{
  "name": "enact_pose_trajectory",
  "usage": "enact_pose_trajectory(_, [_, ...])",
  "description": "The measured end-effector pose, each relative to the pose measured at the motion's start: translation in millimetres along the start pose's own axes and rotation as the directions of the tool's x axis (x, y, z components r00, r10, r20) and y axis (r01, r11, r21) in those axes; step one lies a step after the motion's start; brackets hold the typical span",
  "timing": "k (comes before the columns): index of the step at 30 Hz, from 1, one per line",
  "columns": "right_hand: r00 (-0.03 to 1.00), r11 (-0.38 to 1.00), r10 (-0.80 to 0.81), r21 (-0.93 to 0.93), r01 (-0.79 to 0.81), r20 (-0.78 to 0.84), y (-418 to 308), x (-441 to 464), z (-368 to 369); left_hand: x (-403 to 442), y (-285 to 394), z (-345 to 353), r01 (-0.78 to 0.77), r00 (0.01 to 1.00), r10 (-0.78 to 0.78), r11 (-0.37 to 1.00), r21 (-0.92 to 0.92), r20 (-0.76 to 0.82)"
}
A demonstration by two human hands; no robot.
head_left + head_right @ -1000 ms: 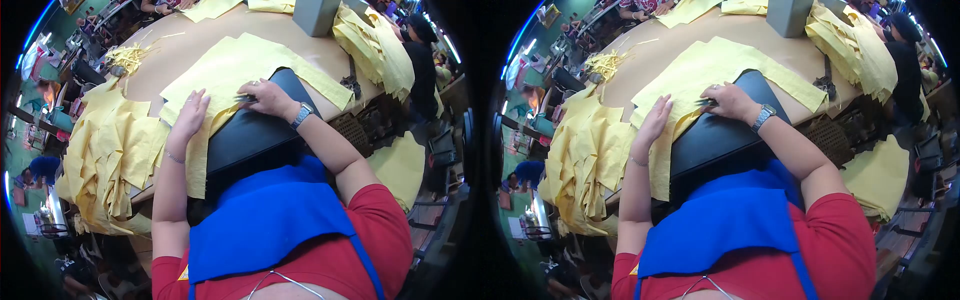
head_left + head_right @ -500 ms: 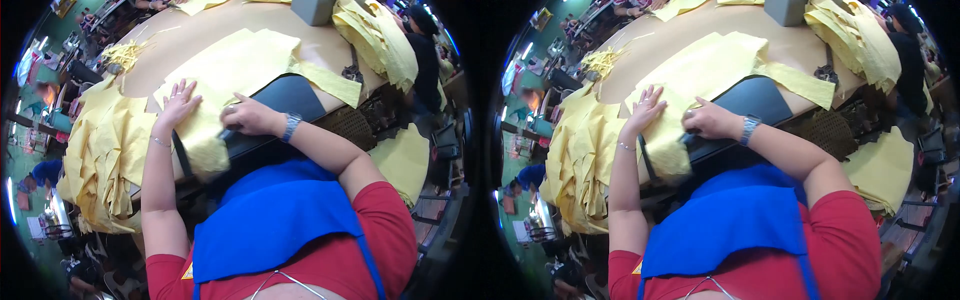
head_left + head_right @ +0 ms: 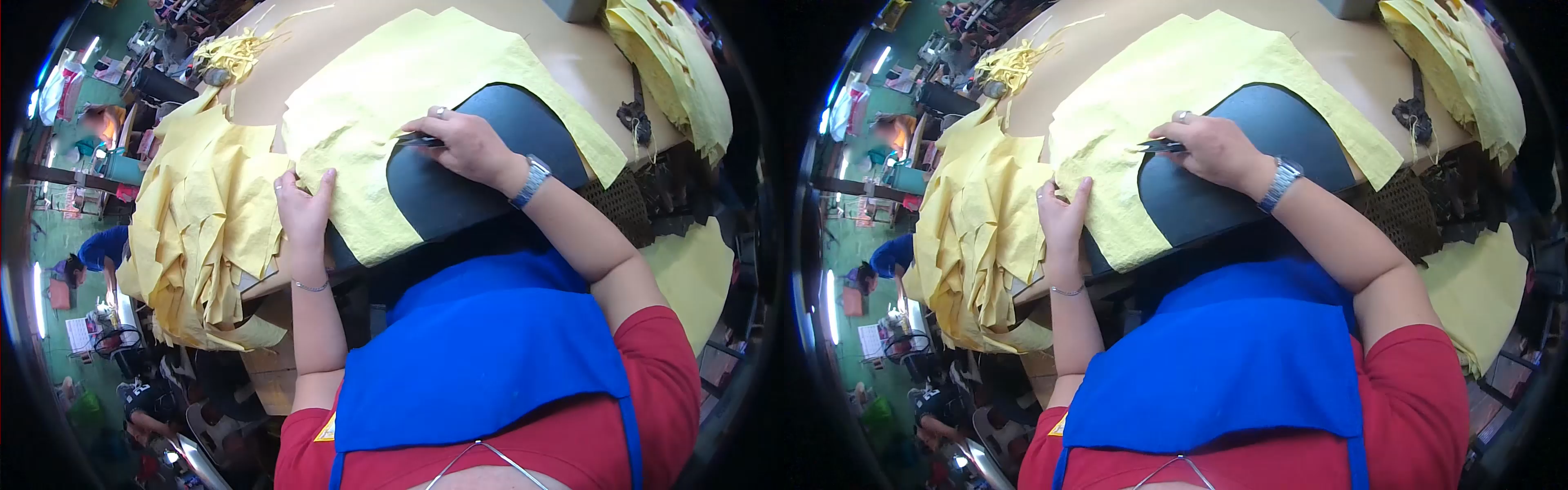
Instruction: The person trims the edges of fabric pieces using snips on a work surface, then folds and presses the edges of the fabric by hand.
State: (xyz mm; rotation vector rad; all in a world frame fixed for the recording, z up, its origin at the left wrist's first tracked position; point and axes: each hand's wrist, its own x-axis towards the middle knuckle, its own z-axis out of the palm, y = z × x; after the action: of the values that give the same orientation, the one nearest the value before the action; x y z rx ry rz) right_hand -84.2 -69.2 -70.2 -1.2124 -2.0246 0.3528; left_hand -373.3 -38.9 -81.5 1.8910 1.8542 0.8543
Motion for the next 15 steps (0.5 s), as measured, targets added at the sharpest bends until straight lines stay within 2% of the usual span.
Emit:
enact_pose_trajectory(1, [0.998, 0.999, 0.031, -0.015, -0.03, 0.048, 1.4, 6.1, 3.6, -0.7, 8.2, 4.0, -0.054, 0.993, 0.047, 0.996, -0.068, -0.105])
enact_pose_trajectory(2, [0.999, 0.999, 0.024, -0.023, -0.023, 0.044, 6.1, 8.7, 12.6, -2.1, 18.0, 6.1, -0.117, 0.986, 0.104, 0.988, -0.097, -0.131])
enact_pose_trajectory(5, [0.995, 0.995, 0.044, -0.098, -0.035, 0.088, 8.7, 14.9, 21.1, -0.6, 31.5, 19.6, -0.059, 0.993, 0.1, 0.869, -0.492, 0.058])
enact_pose_trajectory(6, [0.998, 0.999, 0.018, -0.042, -0.015, 0.062, 10.5, 16.0, 23.4, -4.5, 42.3, 16.0, -0.123, 0.977, 0.181, 0.907, -0.403, 0.11])
enact_pose_trajectory(8, [0.999, 0.999, 0.027, -0.033, -0.028, -0.021, 9.1, 22.0, 18.1, -2.6, 57.6, 10.0, 0.117, 0.967, -0.027, 0.932, -0.344, 0.255])
enact_pose_trajectory(10, [0.992, 0.997, 0.058, -0.046, -0.063, -0.116, 14.3, 31.8, 12.7, 2.2, 47.2, 24.5, 0.128, 0.974, 0.004, 0.816, -0.564, 0.228])
enact_pose_trajectory(13, [0.988, 0.966, 0.149, -0.209, -0.152, -0.029, 31.0, 43.1, 13.0, -0.5, 50.4, 37.5, -0.009, 0.995, 0.076, 0.741, -0.671, 0.071])
enact_pose_trajectory(14, [0.978, 0.955, 0.204, -0.231, -0.189, 0.044, 34.8, 44.8, 15.2, -3.9, 53.8, 36.2, -0.089, 0.986, 0.157, 0.762, -0.641, 0.05])
enact_pose_trajectory(15, [0.978, 0.957, 0.204, -0.215, -0.193, 0.031, 37.3, 46.3, 16.8, -2.5, 53.1, 34.2, -0.026, 0.984, 0.137, 0.748, -0.663, 0.115])
